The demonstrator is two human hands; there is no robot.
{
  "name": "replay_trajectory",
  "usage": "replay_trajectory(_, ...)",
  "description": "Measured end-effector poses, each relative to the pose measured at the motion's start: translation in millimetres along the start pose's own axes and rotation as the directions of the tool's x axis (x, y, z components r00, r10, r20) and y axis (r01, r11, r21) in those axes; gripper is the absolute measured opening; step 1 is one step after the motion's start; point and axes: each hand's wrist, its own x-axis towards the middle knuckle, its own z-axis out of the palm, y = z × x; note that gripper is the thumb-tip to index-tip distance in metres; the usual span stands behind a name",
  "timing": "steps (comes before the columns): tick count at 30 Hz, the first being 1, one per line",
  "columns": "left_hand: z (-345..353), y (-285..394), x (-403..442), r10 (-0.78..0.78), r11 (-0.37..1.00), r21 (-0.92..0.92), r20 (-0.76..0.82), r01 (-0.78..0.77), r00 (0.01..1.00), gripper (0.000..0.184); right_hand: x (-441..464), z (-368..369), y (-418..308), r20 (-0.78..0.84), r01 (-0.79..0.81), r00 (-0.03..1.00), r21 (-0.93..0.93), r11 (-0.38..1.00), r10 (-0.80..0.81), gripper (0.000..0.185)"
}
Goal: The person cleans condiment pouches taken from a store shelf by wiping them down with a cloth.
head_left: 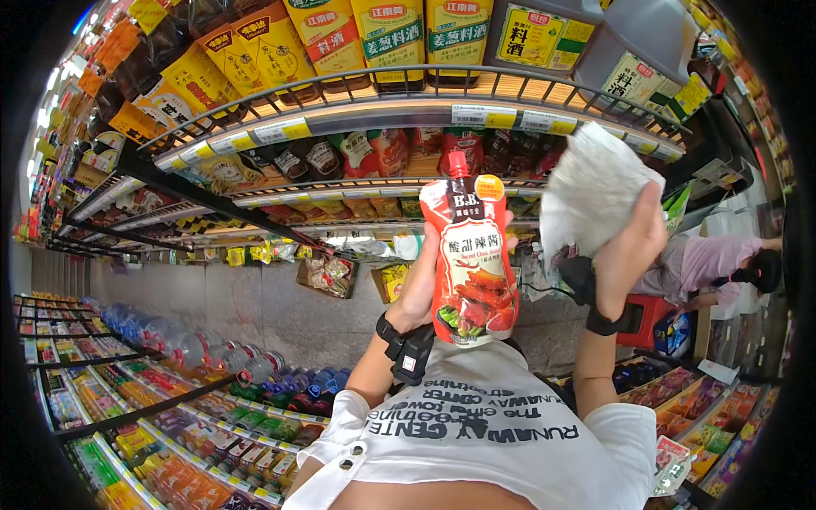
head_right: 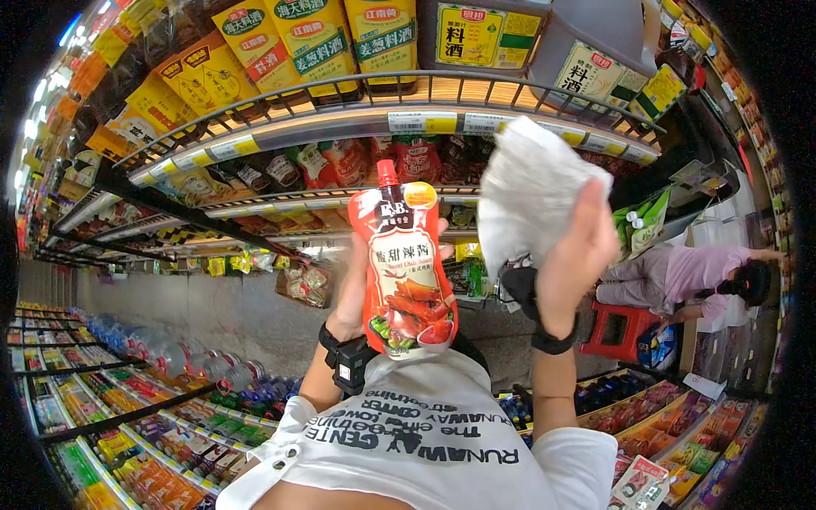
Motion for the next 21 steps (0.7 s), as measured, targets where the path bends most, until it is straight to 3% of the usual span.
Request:
replay_trajectory(1,-3.6,-2.6,1.3,-0.036,0.999,-0.023,0.004,0.036,0.999,0.079,-9.8,8.8,-8.0,0.128,0.138,0.984,-0.104,0.985,-0.124,0.033)
replay_trajectory(3,-6.1,-2.6,-4.0,-0.071,0.997,0.027,-0.026,0.071,0.997,0.075,-19.1,22.6,-11.1,0.477,0.408,0.833,-0.184,0.894,-0.281,0.029)
replay_trajectory(4,-7.4,-3.6,-7.4,-0.104,0.991,0.076,-0.06,0.108,0.993,0.071,-20.8,29.1,-7.4,0.664,0.524,0.682,-0.152,0.838,-0.306,0.027)
replay_trajectory(5,-10.3,-7.7,-9.8,-0.093,0.994,0.044,-0.194,0.103,0.977,0.066,-23.4,35.5,-7.8,0.786,0.666,0.516,-0.119,0.736,-0.34,0.028)
replay_trajectory(6,-9.2,-6.0,-10.7,-0.092,0.994,0.046,-0.193,0.103,0.977,0.066,-25.5,39.4,-7.9,0.882,0.784,0.329,-0.056,0.618,-0.338,0.029)
replay_trajectory(7,-7.7,-2.5,-12.7,-0.079,0.994,0.055,-0.192,0.091,0.978,0.064,-28.2,38.9,-6.9,0.881,0.784,0.329,-0.055,0.618,-0.339,0.029)
replay_trajectory(9,-7.6,1.1,-14.9,-0.066,0.996,0.05,-0.19,0.076,0.98,0.06,-35.2,35.3,-6.3,0.886,0.634,0.383,-0.048,0.772,-0.26,0.032)
replay_trajectory(12,-13.2,-0.5,-13.9,-0.012,0.996,0.086,-0.241,0.034,0.97,0.058,-40.0,31.1,-9.8,0.9,0.544,0.376,-0.019,0.839,-0.223,0.035)
replay_trajectory(15,-10.9,4.7,-14.8,-0.018,0.994,0.102,-0.267,0.047,0.963,0.056,-44.3,22.6,-4.6,0.923,0.506,0.32,0.025,0.862,-0.214,0.035)
replay_trajectory(19,-12.6,3.6,-14.3,-0.043,0.99,0.118,-0.241,0.073,0.969,0.057,-47.8,10.1,0.0,0.91,0.468,0.333,0.066,0.881,-0.245,0.035)
replay_trajectory(21,-7.0,5.6,-12.4,-0.046,0.992,0.107,-0.187,0.067,0.981,0.059,-50.4,1.4,2.8,0.886,0.512,0.322,0.133,0.849,-0.333,0.033)
